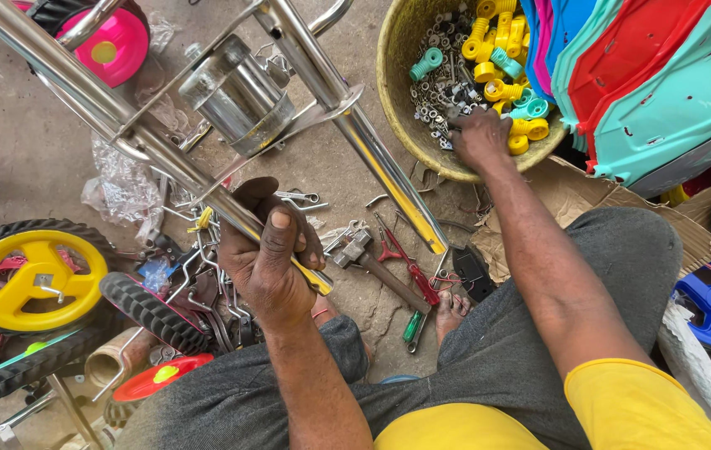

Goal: The person assembles a child's tricycle by attaching a metal frame to the handlebars and then installing a yellow wheel onto the axle. They use a wrench to tighten the nuts and secure the components together.

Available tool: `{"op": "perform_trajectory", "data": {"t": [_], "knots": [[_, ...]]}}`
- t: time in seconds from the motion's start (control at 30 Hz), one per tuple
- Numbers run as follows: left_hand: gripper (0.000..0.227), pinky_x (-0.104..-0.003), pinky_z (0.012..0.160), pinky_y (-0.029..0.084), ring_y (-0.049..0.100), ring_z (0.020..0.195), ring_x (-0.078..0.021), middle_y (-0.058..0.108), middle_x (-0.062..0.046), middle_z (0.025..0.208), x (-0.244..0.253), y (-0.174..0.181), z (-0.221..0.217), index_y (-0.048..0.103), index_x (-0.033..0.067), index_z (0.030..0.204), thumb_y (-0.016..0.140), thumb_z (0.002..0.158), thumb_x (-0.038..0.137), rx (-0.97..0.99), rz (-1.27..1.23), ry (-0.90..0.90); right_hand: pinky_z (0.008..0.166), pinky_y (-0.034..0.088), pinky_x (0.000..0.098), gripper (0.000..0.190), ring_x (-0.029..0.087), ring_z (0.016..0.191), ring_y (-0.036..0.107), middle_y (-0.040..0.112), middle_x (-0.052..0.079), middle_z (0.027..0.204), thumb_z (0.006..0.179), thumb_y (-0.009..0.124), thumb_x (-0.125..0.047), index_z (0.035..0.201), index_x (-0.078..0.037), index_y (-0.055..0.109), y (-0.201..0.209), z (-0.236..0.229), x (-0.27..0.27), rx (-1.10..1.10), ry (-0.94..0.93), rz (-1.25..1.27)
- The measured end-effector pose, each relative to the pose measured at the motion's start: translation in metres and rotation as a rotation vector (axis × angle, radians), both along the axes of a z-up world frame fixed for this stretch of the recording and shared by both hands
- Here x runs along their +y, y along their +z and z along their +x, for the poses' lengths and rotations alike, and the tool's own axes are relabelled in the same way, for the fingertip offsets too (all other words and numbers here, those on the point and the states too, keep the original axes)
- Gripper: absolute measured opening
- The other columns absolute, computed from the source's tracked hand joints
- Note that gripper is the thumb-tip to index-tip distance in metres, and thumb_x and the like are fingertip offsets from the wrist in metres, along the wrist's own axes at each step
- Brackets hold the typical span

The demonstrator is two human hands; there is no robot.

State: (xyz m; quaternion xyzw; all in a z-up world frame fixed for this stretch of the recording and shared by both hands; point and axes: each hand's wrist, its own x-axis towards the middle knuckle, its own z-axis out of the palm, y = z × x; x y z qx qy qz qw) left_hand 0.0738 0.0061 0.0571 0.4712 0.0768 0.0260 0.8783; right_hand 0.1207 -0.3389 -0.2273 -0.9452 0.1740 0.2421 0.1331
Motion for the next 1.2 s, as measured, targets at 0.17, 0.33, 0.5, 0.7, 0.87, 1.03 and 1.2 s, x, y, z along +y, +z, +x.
{"op": "perform_trajectory", "data": {"t": [0.17, 0.33, 0.5, 0.7, 0.87, 1.03, 1.2], "knots": [[0.036, -0.026, 0.044, 0.041, 0.049, 0.056, -0.0095, 0.055, -0.005, 0.076, -0.001, -0.002, 0.001, 0.061, -0.0075, 0.124, 0.076, 0.099, 0.012, -0.016, 0.026, 0.001, 0.119, 0.014, 0.0680, 0.048, 0.033, 0.135, 0.042, 0.053, 0.015, 0.139, 0.091, 0.071, -0.031, 0.139, -0.032, 0.065, 0.001, 0.008, 0.012, 0.017, -0.079, 0.059], [0.036, -0.026, 0.044, 0.042, 0.049, 0.057, -0.0100, 0.056, -0.005, 0.078, 0.000, -0.005, -0.001, 0.061, -0.0082, 0.125, 0.076, 0.099, 0.012, -0.015, 0.028, -0.002, 0.116, 0.012, 0.0680, 0.035, 0.034, 0.135, 0.040, 0.056, 0.014, 0.137, 0.089, 0.073, -0.042, 0.122, -0.030, 0.074, -0.003, 0.018, 0.013, 0.009, -0.162, 0.073], [0.037, -0.026, 0.044, 0.042, 0.049, 0.057, -0.0099, 0.056, -0.005, 0.078, 0.000, -0.006, 0.001, 0.059, -0.0079, 0.125, 0.076, 0.099, 0.013, -0.012, 0.018, -0.007, 0.111, 0.025, 0.0638, 0.024, 0.033, 0.126, 0.053, 0.069, 0.012, 0.123, 0.086, 0.076, -0.039, 0.107, -0.028, 0.081, -0.014, 0.016, 0.014, -0.152, -0.188, 0.030], [0.039, -0.025, 0.044, 0.040, 0.049, 0.055, -0.0102, 0.056, -0.005, 0.076, 0.000, -0.009, -0.001, 0.059, -0.0080, 0.127, 0.076, 0.098, 0.013, 0.011, 0.012, -0.015, 0.106, 0.032, 0.0524, 0.033, 0.031, 0.116, 0.056, 0.065, 0.011, 0.114, 0.077, 0.077, -0.016, 0.107, -0.026, 0.081, -0.036, 0.006, 0.018, -0.443, -0.096, 0.037], [0.038, -0.025, 0.043, 0.040, 0.050, 0.052, -0.0105, 0.056, -0.006, 0.075, 0.000, -0.007, 0.002, 0.060, -0.0078, 0.126, 0.075, 0.099, 0.015, -0.009, 0.012, -0.031, 0.100, 0.031, 0.0554, 0.020, 0.033, 0.110, 0.053, 0.061, 0.015, 0.108, 0.086, 0.080, -0.025, 0.105, -0.019, 0.079, -0.042, 0.010, 0.020, -0.427, -0.025, -0.008], [0.039, -0.025, 0.042, 0.039, 0.050, 0.050, -0.0104, 0.056, -0.006, 0.073, 0.000, -0.004, 0.003, 0.060, -0.0070, 0.126, 0.076, 0.099, 0.016, -0.011, 0.010, -0.037, 0.105, 0.031, 0.0564, 0.011, 0.031, 0.116, 0.052, 0.061, 0.015, 0.113, 0.091, 0.072, -0.017, 0.100, -0.013, 0.078, -0.040, 0.018, 0.031, -0.238, -0.023, -0.109], [0.040, -0.025, 0.042, 0.040, 0.052, 0.051, -0.0108, 0.056, -0.005, 0.072, -0.002, 0.001, 0.000, 0.061, -0.0072, 0.123, 0.078, 0.098, 0.018, 0.018, 0.070, -0.001, 0.118, 0.019, 0.0571, 0.032, 0.029, 0.123, 0.048, 0.060, 0.013, 0.121, 0.080, 0.071, -0.012, 0.111, -0.020, 0.075, -0.031, 0.032, 0.037, -0.198, -0.277, 0.108]]}}
